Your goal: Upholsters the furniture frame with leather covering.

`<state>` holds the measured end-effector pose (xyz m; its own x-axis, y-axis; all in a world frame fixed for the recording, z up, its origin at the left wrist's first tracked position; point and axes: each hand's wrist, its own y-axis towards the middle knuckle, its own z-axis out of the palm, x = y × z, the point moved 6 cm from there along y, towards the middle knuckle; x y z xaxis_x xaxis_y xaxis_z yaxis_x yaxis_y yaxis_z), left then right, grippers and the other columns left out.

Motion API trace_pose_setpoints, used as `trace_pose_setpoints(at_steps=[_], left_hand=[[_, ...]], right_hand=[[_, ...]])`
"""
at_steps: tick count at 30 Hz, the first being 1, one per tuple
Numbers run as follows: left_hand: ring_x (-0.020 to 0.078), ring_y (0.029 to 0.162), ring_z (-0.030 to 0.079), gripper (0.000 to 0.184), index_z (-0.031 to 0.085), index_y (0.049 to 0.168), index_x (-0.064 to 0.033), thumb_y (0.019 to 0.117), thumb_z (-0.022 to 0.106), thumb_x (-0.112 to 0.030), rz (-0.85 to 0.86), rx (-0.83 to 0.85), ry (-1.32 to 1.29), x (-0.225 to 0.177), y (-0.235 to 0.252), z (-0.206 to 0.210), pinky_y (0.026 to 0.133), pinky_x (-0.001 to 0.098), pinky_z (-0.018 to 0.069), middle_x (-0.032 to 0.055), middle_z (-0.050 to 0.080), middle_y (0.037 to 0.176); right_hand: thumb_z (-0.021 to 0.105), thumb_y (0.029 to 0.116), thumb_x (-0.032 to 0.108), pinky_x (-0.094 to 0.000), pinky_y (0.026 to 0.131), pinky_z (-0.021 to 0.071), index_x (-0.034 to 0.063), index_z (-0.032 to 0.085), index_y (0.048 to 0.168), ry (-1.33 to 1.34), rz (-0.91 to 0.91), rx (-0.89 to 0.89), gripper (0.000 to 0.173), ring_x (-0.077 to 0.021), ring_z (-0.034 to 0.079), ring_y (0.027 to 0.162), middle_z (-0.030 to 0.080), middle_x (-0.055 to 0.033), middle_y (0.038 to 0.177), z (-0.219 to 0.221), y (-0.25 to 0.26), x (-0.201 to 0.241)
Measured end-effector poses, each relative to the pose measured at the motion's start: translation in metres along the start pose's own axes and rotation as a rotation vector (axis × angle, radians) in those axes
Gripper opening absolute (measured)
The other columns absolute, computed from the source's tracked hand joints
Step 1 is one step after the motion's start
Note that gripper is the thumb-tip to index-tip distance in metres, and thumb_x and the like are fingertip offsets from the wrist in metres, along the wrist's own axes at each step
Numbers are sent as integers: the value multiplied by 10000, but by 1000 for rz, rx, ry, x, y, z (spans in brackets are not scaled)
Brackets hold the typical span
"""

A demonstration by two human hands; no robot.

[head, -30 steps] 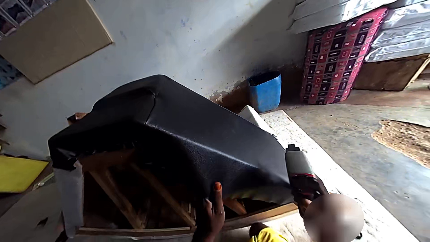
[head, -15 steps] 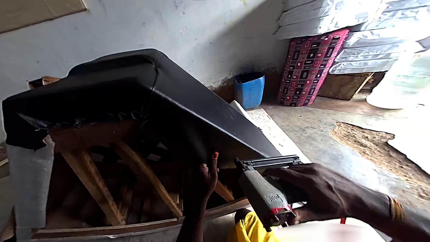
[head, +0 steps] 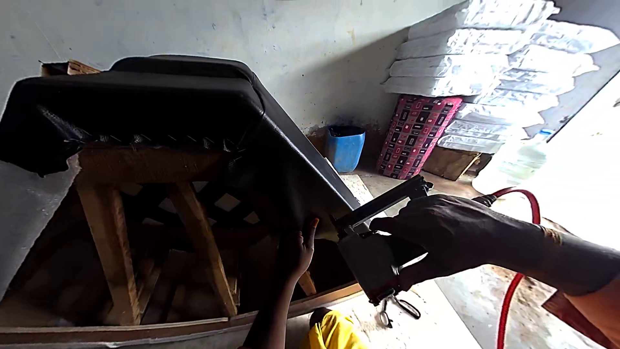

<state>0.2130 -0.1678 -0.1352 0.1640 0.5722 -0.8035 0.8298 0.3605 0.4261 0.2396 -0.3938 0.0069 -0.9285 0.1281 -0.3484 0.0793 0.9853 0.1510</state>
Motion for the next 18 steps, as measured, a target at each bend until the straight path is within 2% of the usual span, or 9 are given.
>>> trace_pose_setpoints(at_steps=[4,8,11,12,14,15,16,18], left_hand=[[136,558,609,442,688,944,-62,1066,499,-443,83,-47,-22,0,2,1,597,344,570,33,599,647],[121,568,611,486,684,906,-90,1069,463,-491,99,-43,-69,2,1,3,595,334,564,16,596,641],[115,572,599,476,711,960,-86,1074,455,-470,126,-57,-68,1,2,3,592,315,551,14,589,648],[125,592,601,490,707,930,-84,1073,452,-477,126,-67,-47,1,2,3,611,326,549,18,584,651],[122,666,635,476,717,911,-100,1050,497,-499,133,-126,-46,-3,1,-2,669,345,563,13,625,705],[104,713,653,441,732,941,-116,1023,552,-510,133,-171,-88,-6,0,-7,701,336,578,-1,659,759],[86,722,657,412,732,965,-118,984,620,-514,115,-228,-148,-11,-2,-16,700,319,588,-12,676,790],[81,688,657,422,712,1008,-100,900,732,-507,-26,-317,-271,-28,-5,-44,662,310,586,-10,684,795]], right_hand=[[450,782,924,-295,467,461,273,662,1054,40,12,48,737,-27,563,537,515,142,586,-8,9,-5],[457,777,925,-306,475,476,278,668,1182,47,16,57,792,-32,579,563,537,134,617,-19,14,0],[480,777,904,-301,454,453,283,677,1113,28,21,36,733,-32,565,541,527,137,600,-32,31,-3],[480,769,915,-299,457,462,293,671,1093,31,39,72,727,-25,570,546,532,141,604,-34,35,-6],[488,760,923,-306,473,474,303,662,1089,61,65,121,723,-19,573,562,540,145,619,-37,37,-9],[510,763,908,-309,485,486,307,664,1116,86,71,125,714,-15,578,576,552,146,635,-39,36,-9],[531,764,892,-322,503,504,317,666,1166,117,83,134,715,-16,586,594,573,142,661,-41,33,-9],[551,755,883,-345,517,527,327,672,1203,156,100,136,724,-24,604,606,614,130,695,-47,28,-10]])
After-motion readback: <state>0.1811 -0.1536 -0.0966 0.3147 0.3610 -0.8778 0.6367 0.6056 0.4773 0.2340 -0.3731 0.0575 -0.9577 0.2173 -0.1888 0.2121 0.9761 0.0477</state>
